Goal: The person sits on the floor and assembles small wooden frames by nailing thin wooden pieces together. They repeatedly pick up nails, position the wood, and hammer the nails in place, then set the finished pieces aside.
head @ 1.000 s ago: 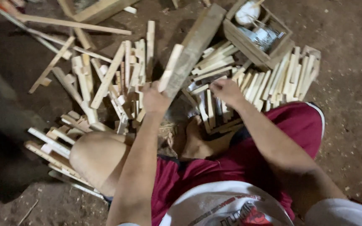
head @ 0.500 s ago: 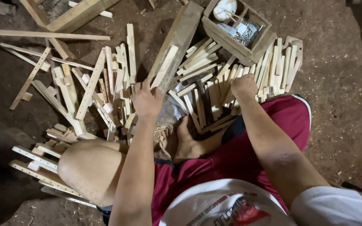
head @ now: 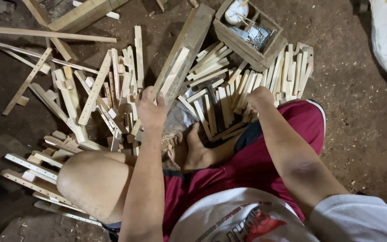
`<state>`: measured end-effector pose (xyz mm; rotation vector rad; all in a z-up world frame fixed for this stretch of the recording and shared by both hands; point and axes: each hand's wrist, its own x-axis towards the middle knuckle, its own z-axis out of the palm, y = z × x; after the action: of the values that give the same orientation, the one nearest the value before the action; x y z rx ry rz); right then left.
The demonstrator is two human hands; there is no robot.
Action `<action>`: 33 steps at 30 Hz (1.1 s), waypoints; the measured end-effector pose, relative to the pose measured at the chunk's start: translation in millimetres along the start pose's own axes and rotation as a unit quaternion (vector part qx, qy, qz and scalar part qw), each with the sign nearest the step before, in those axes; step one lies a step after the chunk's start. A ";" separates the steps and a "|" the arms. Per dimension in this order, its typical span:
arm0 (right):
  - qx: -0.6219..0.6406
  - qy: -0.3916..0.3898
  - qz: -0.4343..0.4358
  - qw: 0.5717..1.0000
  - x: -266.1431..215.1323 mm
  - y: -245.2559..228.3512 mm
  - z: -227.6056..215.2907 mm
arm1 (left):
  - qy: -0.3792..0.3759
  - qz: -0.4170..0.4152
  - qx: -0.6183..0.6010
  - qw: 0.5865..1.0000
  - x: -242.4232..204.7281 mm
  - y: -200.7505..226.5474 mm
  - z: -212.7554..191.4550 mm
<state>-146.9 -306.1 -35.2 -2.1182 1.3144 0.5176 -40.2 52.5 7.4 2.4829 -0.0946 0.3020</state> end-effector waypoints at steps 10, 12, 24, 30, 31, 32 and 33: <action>0.215 -0.183 -0.238 0.929 -179.3 -102.7 -51.4 | -0.245 -0.164 -0.136 0.946 -9.4 108.3 -51.2; 0.137 -0.208 -0.300 0.921 -197.4 -110.5 -44.8 | -0.242 -0.118 -0.233 0.935 -15.7 101.1 -19.3; 0.102 -0.348 -0.273 0.891 -151.8 -114.3 -26.4 | -0.268 -0.216 -0.290 0.893 9.4 113.9 -21.5; -0.009 0.129 -0.267 0.955 -9.8 -125.0 -48.1 | -0.232 -0.293 -0.432 0.821 25.6 115.6 -32.4; -0.008 0.132 -0.267 0.955 -9.0 -140.2 -72.7 | -0.233 -0.291 -0.433 0.821 26.3 109.5 -25.4; 0.058 0.137 -0.235 0.961 -8.8 -155.6 -96.3 | -0.236 -0.312 -0.472 0.790 26.0 102.7 -19.2; 0.125 0.140 -0.201 0.961 -8.9 -171.1 -119.5 | -0.239 -0.333 -0.509 0.756 25.7 95.7 -13.2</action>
<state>5.3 -320.5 107.1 -2.2123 0.9840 -0.1177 -31.1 -16.1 79.6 1.2954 0.3355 -0.5729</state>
